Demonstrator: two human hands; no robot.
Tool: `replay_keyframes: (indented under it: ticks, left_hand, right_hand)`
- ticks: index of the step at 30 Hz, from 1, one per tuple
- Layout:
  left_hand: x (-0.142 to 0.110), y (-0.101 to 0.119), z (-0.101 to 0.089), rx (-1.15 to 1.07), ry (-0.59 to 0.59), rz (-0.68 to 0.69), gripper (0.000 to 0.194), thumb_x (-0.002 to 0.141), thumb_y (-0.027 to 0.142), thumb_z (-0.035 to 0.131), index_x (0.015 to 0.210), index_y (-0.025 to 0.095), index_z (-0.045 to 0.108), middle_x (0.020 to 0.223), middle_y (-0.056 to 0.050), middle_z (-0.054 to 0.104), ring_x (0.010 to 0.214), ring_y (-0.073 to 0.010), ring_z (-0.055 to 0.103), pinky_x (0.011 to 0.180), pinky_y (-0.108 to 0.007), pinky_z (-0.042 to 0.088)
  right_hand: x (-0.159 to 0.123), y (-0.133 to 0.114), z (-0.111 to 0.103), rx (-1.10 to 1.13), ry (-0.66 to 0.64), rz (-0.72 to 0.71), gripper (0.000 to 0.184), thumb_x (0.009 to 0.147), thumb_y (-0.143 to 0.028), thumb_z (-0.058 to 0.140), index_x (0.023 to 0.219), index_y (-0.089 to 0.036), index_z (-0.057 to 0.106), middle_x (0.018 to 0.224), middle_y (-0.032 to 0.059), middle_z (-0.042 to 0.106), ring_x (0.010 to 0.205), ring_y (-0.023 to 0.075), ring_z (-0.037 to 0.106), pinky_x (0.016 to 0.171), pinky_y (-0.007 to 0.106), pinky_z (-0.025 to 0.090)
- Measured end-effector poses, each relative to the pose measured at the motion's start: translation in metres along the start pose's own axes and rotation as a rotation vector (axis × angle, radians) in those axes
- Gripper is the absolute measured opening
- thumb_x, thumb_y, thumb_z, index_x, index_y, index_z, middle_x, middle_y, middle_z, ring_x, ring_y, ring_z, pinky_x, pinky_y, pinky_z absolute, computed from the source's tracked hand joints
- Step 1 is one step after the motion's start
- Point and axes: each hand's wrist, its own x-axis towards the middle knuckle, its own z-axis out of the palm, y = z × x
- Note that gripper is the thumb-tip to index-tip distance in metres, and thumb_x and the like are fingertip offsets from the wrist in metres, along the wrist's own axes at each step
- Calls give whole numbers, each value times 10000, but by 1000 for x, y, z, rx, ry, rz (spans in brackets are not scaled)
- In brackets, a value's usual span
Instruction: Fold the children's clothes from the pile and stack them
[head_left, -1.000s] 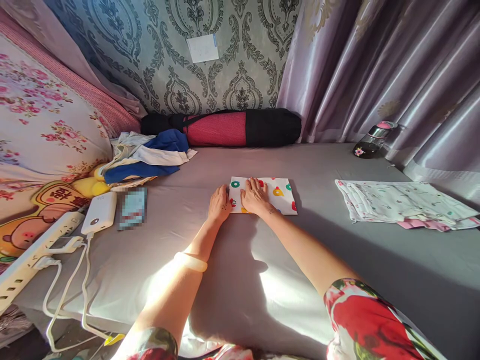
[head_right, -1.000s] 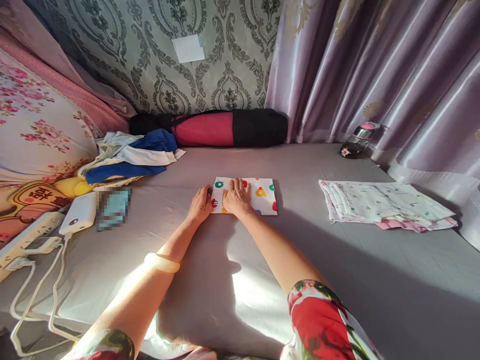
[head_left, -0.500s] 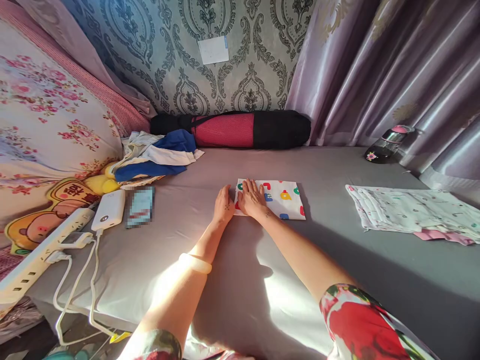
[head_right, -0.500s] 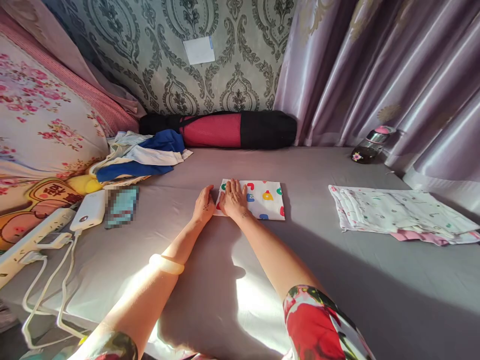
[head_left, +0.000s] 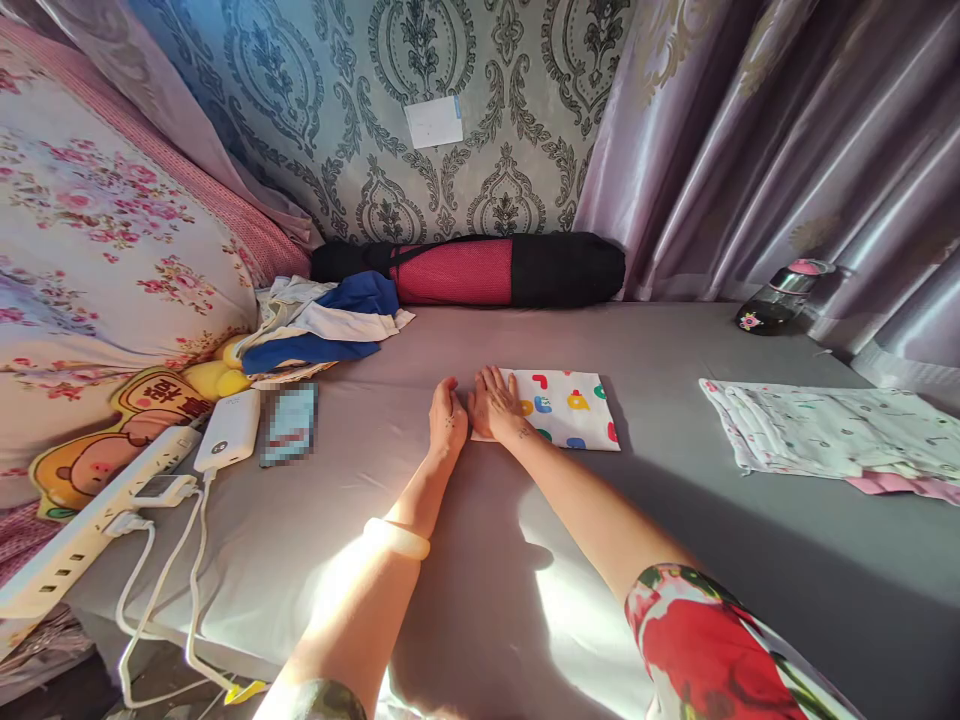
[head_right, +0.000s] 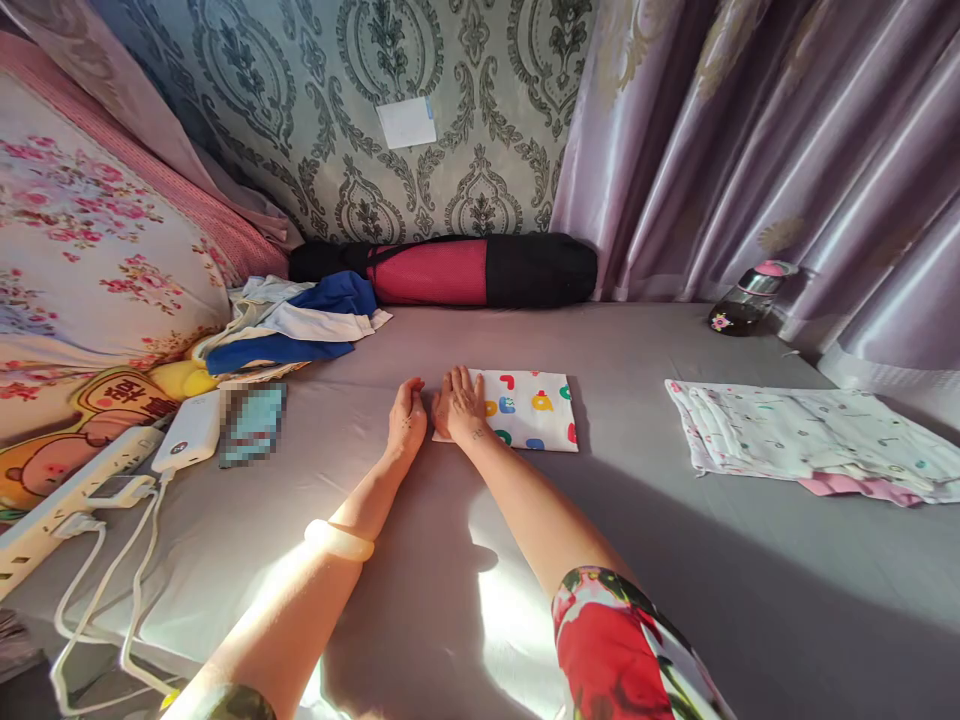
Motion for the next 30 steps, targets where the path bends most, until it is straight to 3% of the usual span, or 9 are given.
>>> replay_keyframes:
  ticks: [7, 16, 22, 26, 30]
  left_hand:
    - [0, 4, 0, -27, -6, -31, 343, 938, 181, 328, 1197, 181, 553, 1262, -115, 644, 1194, -214, 583, 1075, -437, 429]
    - [-1, 4, -1, -50, -7, -54, 333, 929, 187, 346, 1184, 197, 559, 1256, -99, 644, 1196, -212, 577, 1081, -435, 424]
    - [-2, 2, -2, -22, -9, -33, 341, 937, 202, 338, 1197, 200, 559, 1260, -105, 643, 1198, -213, 580, 1075, -433, 431]
    - [-2, 3, -2, 30, -26, 35, 345, 950, 224, 329, 1212, 209, 554, 1271, -100, 635, 1208, -208, 578, 1065, -421, 442]
    - [-6, 6, 1, 170, -145, 257, 404, 925, 180, 330, 1274, 155, 531, 1310, -144, 606, 1253, -224, 550, 1088, -420, 418]
  right_hand:
    - [-1, 2, -1, 15, -6, -14, 553, 994, -296, 262, 1473, -48, 384, 1577, 177, 315, 1481, 283, 198, 1189, 518, 118]
    - [-32, -4, -4, 5, -49, -93, 584, 994, -313, 237, 1506, -54, 348, 1606, 159, 242, 1498, 283, 151, 1195, 525, 104]
    - [-34, -6, -3, 25, -47, -78, 579, 996, -311, 234, 1501, -55, 354, 1605, 154, 251, 1497, 280, 157, 1197, 525, 105]
    - [-33, 2, -12, 56, -8, -88, 572, 1005, -316, 212, 1499, -64, 356, 1599, 145, 276, 1486, 268, 198, 1190, 503, 157]
    - [-33, 23, -20, 38, 78, -62, 563, 1001, -296, 225, 1498, -70, 365, 1600, 135, 278, 1487, 265, 193, 1200, 499, 112]
